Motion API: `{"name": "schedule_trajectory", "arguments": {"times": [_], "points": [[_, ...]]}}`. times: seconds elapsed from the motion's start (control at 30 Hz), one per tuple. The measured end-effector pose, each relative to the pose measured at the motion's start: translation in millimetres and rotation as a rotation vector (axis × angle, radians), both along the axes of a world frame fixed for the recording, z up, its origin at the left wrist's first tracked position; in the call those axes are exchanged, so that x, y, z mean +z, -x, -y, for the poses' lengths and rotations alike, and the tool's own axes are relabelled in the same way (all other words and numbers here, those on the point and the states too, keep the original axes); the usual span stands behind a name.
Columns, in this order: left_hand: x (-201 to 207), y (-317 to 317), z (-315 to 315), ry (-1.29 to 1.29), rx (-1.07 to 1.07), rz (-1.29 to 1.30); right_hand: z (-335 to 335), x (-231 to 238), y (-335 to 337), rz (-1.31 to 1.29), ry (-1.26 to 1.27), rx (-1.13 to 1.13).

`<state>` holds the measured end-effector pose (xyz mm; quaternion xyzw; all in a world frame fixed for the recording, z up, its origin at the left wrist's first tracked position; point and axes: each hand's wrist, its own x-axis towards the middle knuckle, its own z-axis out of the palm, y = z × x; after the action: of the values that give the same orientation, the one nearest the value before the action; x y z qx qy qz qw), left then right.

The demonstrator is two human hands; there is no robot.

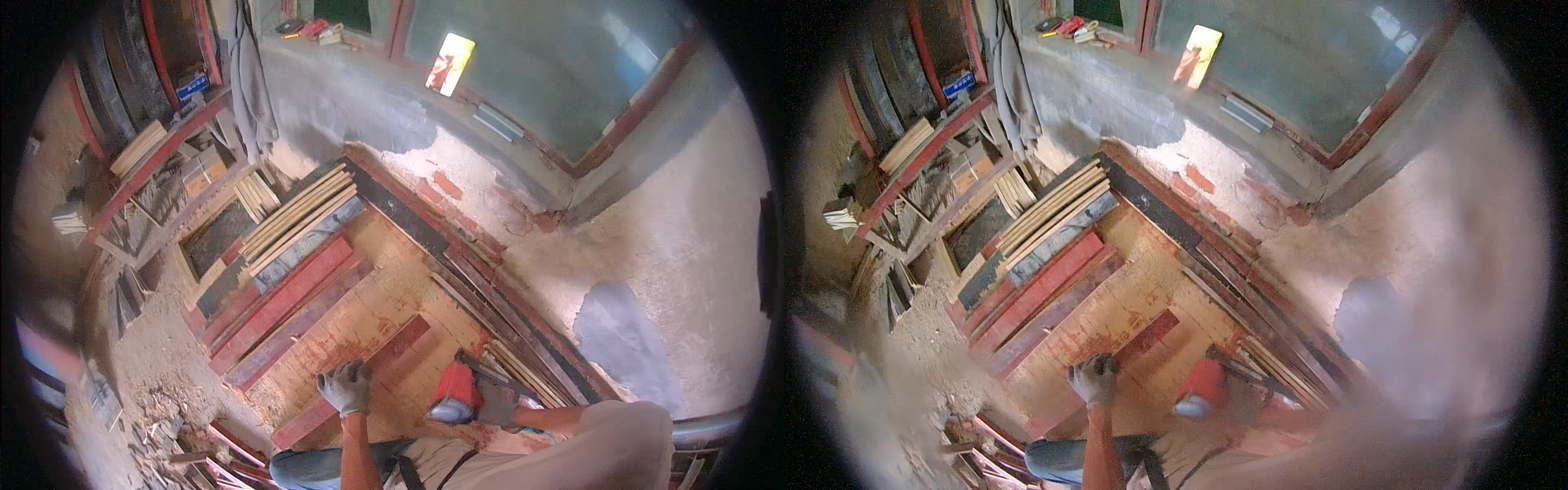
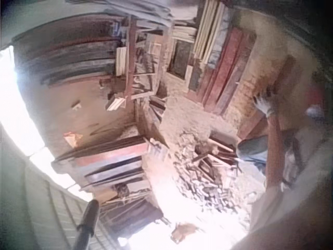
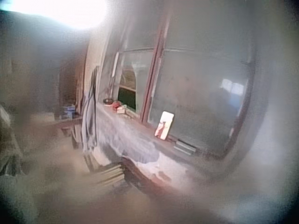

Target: The person installs wooden planks onto a subfloor using a red nail gun. They position each plank, secure it with the nail gun, and repeat the process to cover the floor area.

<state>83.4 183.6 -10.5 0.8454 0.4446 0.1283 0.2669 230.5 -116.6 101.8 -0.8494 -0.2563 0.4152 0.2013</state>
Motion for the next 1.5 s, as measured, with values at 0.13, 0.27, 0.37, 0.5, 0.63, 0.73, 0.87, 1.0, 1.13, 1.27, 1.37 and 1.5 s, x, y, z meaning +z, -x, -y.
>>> {"name": "schedule_trajectory", "arguments": {"times": [0.13, 0.27, 0.37, 0.5, 0.63, 0.73, 0.87, 1.0, 1.13, 1.27, 1.37, 1.5], "points": [[10, 4, -4, 0.010, -0.009, -0.038, -16, 30, -25, -0.137, -0.182, -0.120], [14, -1, 1, 0.029, -0.012, -0.058, -23, 38, -55, -0.300, -0.138, -0.400], [15, 2, -5, 0.018, -0.013, -0.047, -71, 84, -62, -0.323, -0.155, -0.489], [-9, 2, -3, -0.193, 0.014, 0.144, -96, 83, -66, -0.236, -0.557, -0.535], [9, 4, -5, -0.071, -0.010, -0.064, -78, 45, -86, -0.317, -0.169, -0.327], [11, 6, -4, -0.042, 0.020, -0.032, -84, 49, -90, -0.389, -0.097, -0.313], [3, 3, -4, 0.025, 0.032, -0.029, -104, 50, -86, -0.422, -0.092, -0.350], [9, -2, -5, 0.049, 0.022, -0.074, -103, 44, -91, -0.340, -0.108, -0.298], [8, -2, -4, 0.047, 0.033, -0.047, -107, 49, -88, -0.406, -0.075, -0.381], [4, 0, -3, 0.022, 0.030, -0.030, -109, 54, -88, -0.398, -0.057, -0.320], [2, 1, -3, 0.025, 0.020, -0.039, -111, 58, -87, -0.401, -0.053, -0.290], [1, 2, -3, -0.026, 0.023, -0.026, -124, 63, -67, -0.299, -0.092, -0.201]]}}
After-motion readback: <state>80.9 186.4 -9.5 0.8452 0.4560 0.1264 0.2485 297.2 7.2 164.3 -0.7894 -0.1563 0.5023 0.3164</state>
